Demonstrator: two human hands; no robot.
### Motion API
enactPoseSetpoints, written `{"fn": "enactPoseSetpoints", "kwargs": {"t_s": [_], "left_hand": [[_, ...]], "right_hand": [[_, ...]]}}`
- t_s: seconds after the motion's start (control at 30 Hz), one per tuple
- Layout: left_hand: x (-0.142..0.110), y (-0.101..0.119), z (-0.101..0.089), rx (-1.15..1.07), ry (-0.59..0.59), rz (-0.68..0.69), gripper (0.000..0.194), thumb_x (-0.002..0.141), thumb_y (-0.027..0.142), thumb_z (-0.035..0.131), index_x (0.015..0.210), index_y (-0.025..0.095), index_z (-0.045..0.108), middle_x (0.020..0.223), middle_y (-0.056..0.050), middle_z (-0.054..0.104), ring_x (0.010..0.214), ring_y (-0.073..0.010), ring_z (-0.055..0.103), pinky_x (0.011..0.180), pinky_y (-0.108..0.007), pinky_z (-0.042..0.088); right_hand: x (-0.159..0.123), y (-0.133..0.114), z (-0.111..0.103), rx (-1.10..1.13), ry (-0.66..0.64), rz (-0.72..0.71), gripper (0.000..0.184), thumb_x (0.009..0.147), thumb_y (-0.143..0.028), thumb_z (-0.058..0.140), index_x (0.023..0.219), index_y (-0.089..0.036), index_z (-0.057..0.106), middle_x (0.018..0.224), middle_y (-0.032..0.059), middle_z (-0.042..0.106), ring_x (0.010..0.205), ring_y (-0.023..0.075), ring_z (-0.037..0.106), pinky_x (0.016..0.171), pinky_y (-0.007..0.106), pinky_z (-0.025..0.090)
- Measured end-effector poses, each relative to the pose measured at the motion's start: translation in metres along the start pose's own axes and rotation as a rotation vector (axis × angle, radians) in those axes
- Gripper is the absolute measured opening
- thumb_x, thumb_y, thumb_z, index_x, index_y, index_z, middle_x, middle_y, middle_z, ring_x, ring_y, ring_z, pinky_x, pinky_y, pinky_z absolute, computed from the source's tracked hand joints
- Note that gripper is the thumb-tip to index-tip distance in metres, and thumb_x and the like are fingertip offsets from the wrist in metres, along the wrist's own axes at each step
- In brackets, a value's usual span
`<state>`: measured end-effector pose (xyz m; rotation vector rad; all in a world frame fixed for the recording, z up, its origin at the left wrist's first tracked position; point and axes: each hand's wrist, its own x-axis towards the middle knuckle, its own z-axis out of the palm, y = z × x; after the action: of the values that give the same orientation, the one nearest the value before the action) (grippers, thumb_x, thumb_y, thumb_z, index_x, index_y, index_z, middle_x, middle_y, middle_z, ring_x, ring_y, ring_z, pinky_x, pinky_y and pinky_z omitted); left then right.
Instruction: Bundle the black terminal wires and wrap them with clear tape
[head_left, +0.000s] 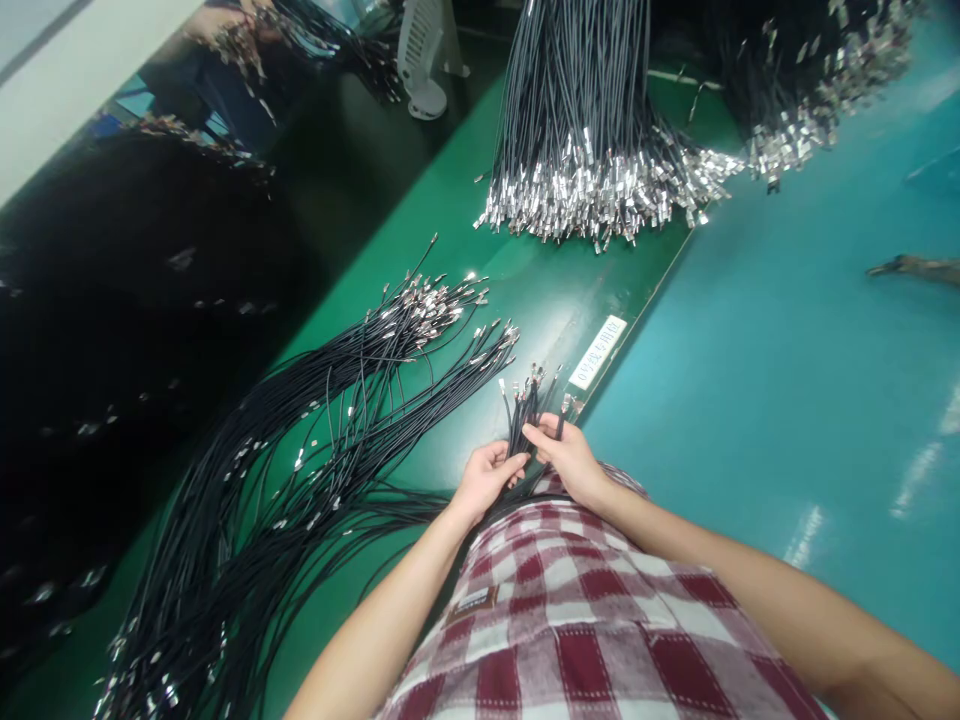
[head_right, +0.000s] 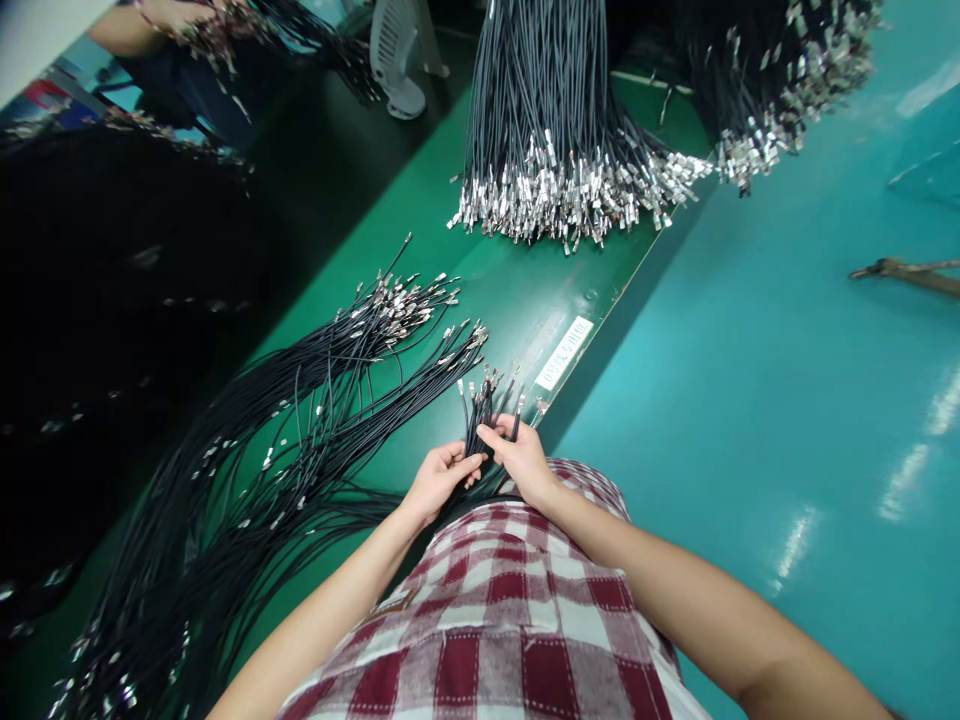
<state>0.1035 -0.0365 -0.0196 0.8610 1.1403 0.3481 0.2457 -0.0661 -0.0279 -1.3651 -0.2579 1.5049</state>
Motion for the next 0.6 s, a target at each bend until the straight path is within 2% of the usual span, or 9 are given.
{"fn": "enactPoseSetpoints", "kwargs": {"t_s": [0.1,0.23,0.37,0.47,0.53,0.6], "left_hand": [[-0.001,-0.003,0.000,-0.019,-0.016,0.019,0.045,0.065,0.052,0.080,0.073,0.013,0.059,0.057,0.001,0.062,0.045,-0.0054,0.049,0.049,-0.019,0.039],[-0.001,-0.007,0.000,-0.025,-0.003,0.050,0.042,0.068,0.050,0.078,0.074,0.015,0.057,0.059,0.000,0.064,0.044,-0.0058,0.050,0.047,-0.019,0.039],[-0.003,-0.006,0.001,-0.039,0.017,0.059,0.041,0.069,0.050,0.077,0.076,0.014,0.058,0.062,-0.001,0.067,0.045,-0.0074,0.053,0.047,-0.020,0.041],[-0.003,-0.004,0.001,-0.059,0.076,0.052,0.039,0.067,0.048,0.079,0.073,0.015,0.059,0.060,0.000,0.065,0.051,-0.0095,0.057,0.053,-0.021,0.044],[-0.001,-0.003,0.001,-0.065,0.119,0.056,0.038,0.065,0.046,0.081,0.068,0.015,0.059,0.059,0.001,0.063,0.056,-0.0104,0.058,0.057,-0.021,0.044],[0.000,-0.003,0.000,-0.051,0.128,0.044,0.038,0.063,0.045,0.082,0.063,0.015,0.058,0.059,0.002,0.062,0.056,-0.0099,0.056,0.057,-0.021,0.041]], "right_hand": [[0.001,-0.002,0.001,-0.067,0.064,-0.006,0.045,0.056,-0.056,0.082,0.067,-0.018,0.061,0.058,-0.0047,0.049,0.050,0.0086,0.035,0.049,0.026,0.027],[0.001,-0.001,-0.002,-0.099,0.111,0.018,0.049,0.051,-0.060,0.083,0.068,-0.018,0.063,0.054,-0.0044,0.050,0.049,0.0097,0.035,0.048,0.027,0.026],[0.002,0.004,-0.006,-0.123,0.135,-0.027,0.049,0.052,-0.061,0.082,0.068,-0.018,0.064,0.060,-0.0015,0.057,0.053,0.0111,0.041,0.052,0.027,0.033],[0.001,0.005,-0.009,-0.082,0.125,-0.032,0.050,0.053,-0.063,0.081,0.067,-0.020,0.060,0.067,0.0004,0.061,0.061,0.0138,0.049,0.059,0.028,0.040],[-0.001,0.005,-0.010,0.007,0.079,0.037,0.052,0.054,-0.065,0.079,0.071,-0.021,0.058,0.071,0.0009,0.063,0.069,0.0163,0.055,0.063,0.029,0.044],[-0.003,0.005,-0.009,0.101,0.003,0.116,0.051,0.058,-0.064,0.078,0.078,-0.022,0.057,0.068,-0.0017,0.060,0.068,0.0160,0.055,0.064,0.030,0.045]]}}
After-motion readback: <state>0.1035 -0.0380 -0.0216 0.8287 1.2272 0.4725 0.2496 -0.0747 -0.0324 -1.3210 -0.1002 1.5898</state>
